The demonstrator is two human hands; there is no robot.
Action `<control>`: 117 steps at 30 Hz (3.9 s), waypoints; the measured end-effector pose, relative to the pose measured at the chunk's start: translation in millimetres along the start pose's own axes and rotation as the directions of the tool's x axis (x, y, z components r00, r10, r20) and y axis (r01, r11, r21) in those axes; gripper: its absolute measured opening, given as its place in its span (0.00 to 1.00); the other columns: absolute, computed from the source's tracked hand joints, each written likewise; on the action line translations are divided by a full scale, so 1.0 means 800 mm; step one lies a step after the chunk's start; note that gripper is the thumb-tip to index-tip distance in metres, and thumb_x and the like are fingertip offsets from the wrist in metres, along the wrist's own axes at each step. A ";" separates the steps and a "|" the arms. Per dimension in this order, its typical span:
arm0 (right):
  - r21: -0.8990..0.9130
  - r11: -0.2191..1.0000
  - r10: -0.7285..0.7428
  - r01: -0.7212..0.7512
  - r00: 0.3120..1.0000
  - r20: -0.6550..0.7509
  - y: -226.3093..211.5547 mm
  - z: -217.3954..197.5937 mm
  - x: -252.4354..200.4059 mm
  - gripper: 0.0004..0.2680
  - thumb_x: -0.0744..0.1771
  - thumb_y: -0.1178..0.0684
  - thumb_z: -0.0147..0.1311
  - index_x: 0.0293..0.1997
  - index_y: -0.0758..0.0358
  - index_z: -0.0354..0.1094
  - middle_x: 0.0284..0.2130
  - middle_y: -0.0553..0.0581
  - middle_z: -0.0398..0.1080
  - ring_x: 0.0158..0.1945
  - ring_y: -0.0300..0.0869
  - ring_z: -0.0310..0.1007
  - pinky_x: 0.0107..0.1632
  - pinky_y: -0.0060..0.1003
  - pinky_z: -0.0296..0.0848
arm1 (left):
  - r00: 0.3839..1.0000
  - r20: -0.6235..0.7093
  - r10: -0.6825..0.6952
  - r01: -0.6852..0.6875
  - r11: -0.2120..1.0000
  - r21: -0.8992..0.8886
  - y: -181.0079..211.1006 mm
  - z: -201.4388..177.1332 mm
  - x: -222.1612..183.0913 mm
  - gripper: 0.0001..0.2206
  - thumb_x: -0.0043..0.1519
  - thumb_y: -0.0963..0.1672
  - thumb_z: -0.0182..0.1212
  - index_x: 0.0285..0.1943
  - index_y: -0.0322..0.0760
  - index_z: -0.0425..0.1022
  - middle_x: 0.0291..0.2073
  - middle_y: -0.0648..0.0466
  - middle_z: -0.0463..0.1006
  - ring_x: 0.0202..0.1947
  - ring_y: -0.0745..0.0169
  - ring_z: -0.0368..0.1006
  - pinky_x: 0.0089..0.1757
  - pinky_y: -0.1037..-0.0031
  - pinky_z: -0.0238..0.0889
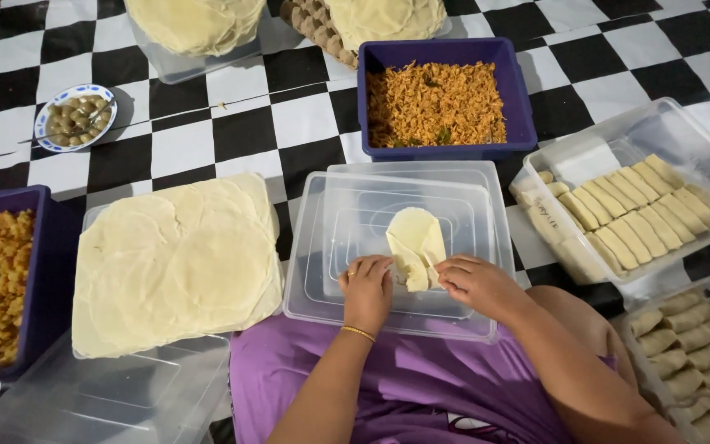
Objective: Assembling spring rolls by placing filling on wrappers and rolling them into cylinders
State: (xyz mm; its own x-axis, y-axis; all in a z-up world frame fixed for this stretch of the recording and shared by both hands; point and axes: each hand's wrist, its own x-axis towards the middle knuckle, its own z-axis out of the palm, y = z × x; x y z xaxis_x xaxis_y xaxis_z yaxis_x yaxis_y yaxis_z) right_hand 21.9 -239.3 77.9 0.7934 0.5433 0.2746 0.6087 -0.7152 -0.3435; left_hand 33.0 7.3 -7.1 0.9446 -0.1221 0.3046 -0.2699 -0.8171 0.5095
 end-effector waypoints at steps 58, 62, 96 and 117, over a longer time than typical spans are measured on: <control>0.103 0.994 0.006 -0.027 0.980 0.198 0.084 0.013 0.106 0.07 0.66 0.56 0.52 0.45 0.56 0.76 0.44 0.51 0.75 0.53 0.47 0.71 0.56 0.44 0.71 | 0.798 0.593 -0.106 0.189 0.979 -0.079 0.018 -0.050 0.149 0.12 0.73 0.52 0.39 0.62 0.57 0.63 0.29 0.60 0.82 0.50 0.52 0.77 0.60 0.54 0.50; -0.073 0.992 0.120 -0.101 0.930 0.347 0.074 0.000 0.106 0.11 0.63 0.51 0.59 0.50 0.52 0.74 0.52 0.48 0.66 0.61 0.45 0.60 0.63 0.48 0.64 | 0.807 0.590 0.025 -0.084 0.994 0.073 0.035 -0.063 0.138 0.21 0.62 0.56 0.58 0.63 0.58 0.71 0.50 0.55 0.76 0.59 0.46 0.65 0.61 0.50 0.45; 0.577 0.777 0.426 -0.251 0.884 -0.190 0.036 -0.015 0.163 0.11 0.67 0.51 0.60 0.54 0.55 0.78 0.37 0.53 0.75 0.43 0.41 0.77 0.51 0.36 0.73 | 0.682 0.667 0.301 0.716 -0.463 -0.523 0.045 -0.049 0.154 0.26 0.68 0.54 0.44 0.65 0.33 0.72 0.51 0.46 0.81 0.53 0.55 0.79 0.54 0.68 0.71; -0.163 0.980 -0.170 0.118 0.918 -0.359 0.007 0.004 0.167 0.03 0.63 0.58 0.58 0.32 0.51 0.72 0.27 0.43 0.69 0.35 0.41 0.72 0.41 0.36 0.67 | 0.702 0.710 0.048 0.449 -0.805 -0.389 0.001 -0.050 0.175 0.42 0.58 0.72 0.34 0.51 0.38 0.71 0.50 0.44 0.80 0.54 0.42 0.77 0.55 0.52 0.71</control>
State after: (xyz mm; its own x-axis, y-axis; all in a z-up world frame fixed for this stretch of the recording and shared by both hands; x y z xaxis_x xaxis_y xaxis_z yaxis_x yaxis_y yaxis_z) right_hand 130.9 -169.1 109.6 0.6209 0.4621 0.6332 0.6881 -0.7082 -0.1580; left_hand 157.6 12.4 67.9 0.7827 -0.5256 -0.3333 0.5686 0.8217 0.0396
